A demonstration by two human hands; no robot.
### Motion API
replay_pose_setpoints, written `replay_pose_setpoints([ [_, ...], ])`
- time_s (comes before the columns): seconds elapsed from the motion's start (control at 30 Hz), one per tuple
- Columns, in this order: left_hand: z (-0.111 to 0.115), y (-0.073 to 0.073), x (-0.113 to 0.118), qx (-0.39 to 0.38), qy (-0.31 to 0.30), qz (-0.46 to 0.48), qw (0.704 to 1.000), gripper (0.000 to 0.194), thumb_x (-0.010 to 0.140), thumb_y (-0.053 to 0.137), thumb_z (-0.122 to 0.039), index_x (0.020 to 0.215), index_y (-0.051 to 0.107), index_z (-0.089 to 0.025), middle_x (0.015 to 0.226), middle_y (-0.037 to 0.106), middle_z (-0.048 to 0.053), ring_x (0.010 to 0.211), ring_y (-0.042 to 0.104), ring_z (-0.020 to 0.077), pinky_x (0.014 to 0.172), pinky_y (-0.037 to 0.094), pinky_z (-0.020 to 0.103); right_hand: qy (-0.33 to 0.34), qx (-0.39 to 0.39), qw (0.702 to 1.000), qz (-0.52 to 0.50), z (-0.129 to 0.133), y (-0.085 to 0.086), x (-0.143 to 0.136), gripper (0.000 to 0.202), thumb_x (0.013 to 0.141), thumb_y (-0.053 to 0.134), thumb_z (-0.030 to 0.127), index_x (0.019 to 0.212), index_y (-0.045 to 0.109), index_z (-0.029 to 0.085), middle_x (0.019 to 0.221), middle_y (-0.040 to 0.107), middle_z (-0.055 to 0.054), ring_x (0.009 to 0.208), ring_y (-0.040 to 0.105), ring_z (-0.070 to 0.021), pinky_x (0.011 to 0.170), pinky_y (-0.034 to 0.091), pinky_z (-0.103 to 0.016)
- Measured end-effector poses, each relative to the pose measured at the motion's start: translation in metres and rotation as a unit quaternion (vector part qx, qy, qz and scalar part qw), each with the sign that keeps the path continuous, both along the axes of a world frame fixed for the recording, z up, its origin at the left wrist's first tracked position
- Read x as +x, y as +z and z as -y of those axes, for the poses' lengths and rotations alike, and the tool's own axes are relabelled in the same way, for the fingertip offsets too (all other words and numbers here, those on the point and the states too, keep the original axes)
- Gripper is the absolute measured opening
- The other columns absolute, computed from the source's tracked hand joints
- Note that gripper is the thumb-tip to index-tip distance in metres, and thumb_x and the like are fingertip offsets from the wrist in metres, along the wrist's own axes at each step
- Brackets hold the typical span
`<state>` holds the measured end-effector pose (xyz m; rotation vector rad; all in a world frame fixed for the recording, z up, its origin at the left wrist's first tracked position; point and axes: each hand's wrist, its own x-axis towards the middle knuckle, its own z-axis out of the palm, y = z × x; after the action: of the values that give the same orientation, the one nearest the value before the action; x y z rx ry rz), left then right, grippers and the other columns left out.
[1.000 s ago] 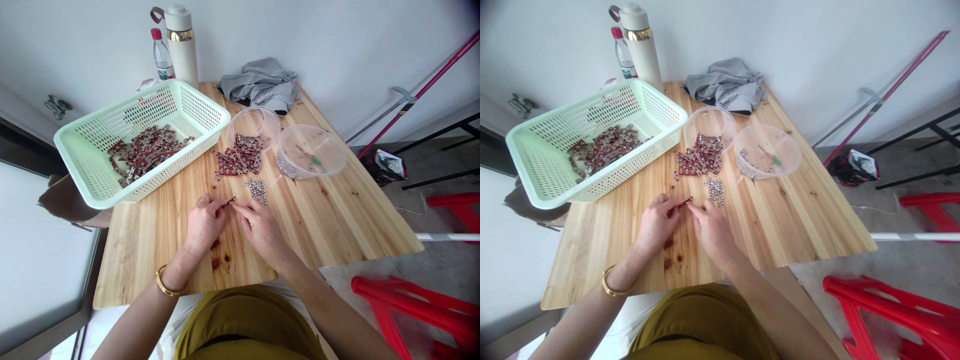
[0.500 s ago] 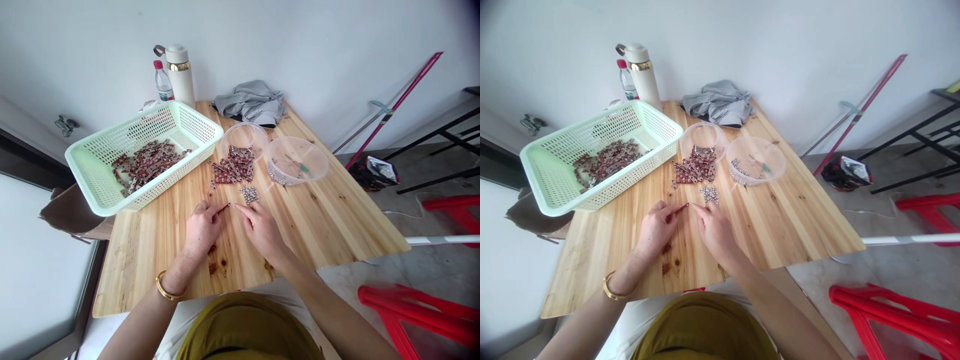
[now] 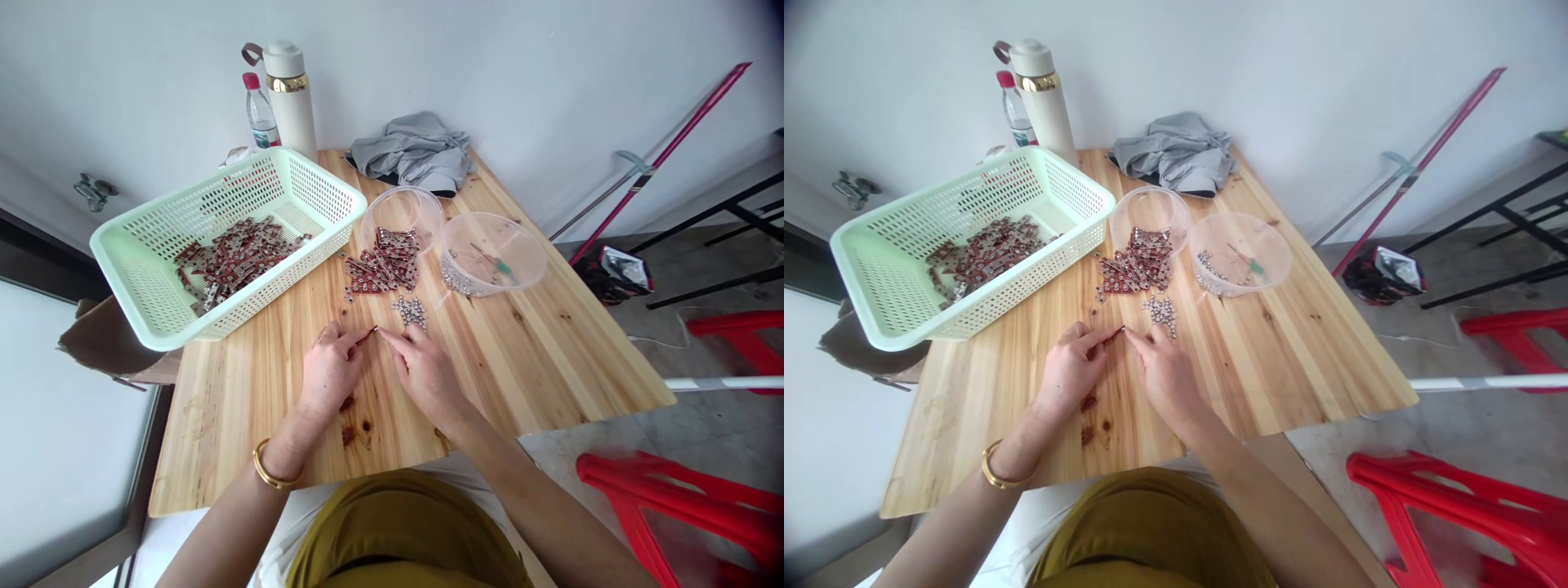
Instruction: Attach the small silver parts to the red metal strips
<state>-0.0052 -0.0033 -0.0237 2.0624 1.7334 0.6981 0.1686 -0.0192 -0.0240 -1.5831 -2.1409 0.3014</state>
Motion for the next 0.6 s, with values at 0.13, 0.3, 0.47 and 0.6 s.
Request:
replay_pose_setpoints([
  [0.13, 0.000, 0.000, 0.000, -0.005, -0.003, -0.004, 1.000, 0.037, 0.084, 0.052, -0.013, 0.111, 0.072, -0.028, 0.085, 0.058, 0.002, 0.077, 0.059, 0.0143, 0.068, 0.048, 0.024, 0.002, -0.004, 1.000, 0.014, 0.000, 0.000, -0.001, 0.045, 0.089, 0.043, 0.009, 0.128, 0.061, 0.025, 0.091, 0.057, -0.007, 0.074, 0.059, -0.0176, 0.062, 0.048, -0.029],
  [0.3, -0.002, 0.001, -0.001, -0.010, -0.002, -0.008, 1.000, 0.036, 0.083, 0.052, -0.014, 0.110, 0.072, -0.028, 0.084, 0.058, 0.002, 0.077, 0.060, 0.0147, 0.067, 0.048, 0.025, 0.005, -0.018, 0.999, 0.049, -0.002, 0.003, -0.002, 0.044, 0.089, 0.043, 0.009, 0.127, 0.061, 0.023, 0.095, 0.059, -0.009, 0.073, 0.059, -0.0184, 0.062, 0.047, -0.030],
  [0.47, 0.001, -0.002, 0.003, 0.009, -0.006, -0.002, 1.000, 0.036, 0.083, 0.052, -0.012, 0.109, 0.072, -0.027, 0.083, 0.059, 0.002, 0.075, 0.060, 0.0138, 0.067, 0.048, 0.023, 0.015, -0.025, 0.999, 0.021, 0.001, 0.003, -0.005, 0.044, 0.088, 0.044, 0.008, 0.125, 0.062, 0.023, 0.097, 0.060, -0.009, 0.071, 0.059, -0.0181, 0.062, 0.047, -0.030],
  [0.6, 0.002, 0.020, -0.007, 0.070, -0.016, 0.033, 0.997, 0.033, 0.083, 0.052, -0.009, 0.105, 0.073, -0.024, 0.079, 0.059, 0.002, 0.069, 0.059, 0.0117, 0.065, 0.048, 0.023, 0.002, 0.027, 0.996, -0.081, 0.006, 0.009, 0.002, 0.041, 0.093, 0.039, 0.012, 0.127, 0.060, 0.023, 0.092, 0.061, -0.007, 0.077, 0.062, -0.0186, 0.069, 0.050, -0.030],
])
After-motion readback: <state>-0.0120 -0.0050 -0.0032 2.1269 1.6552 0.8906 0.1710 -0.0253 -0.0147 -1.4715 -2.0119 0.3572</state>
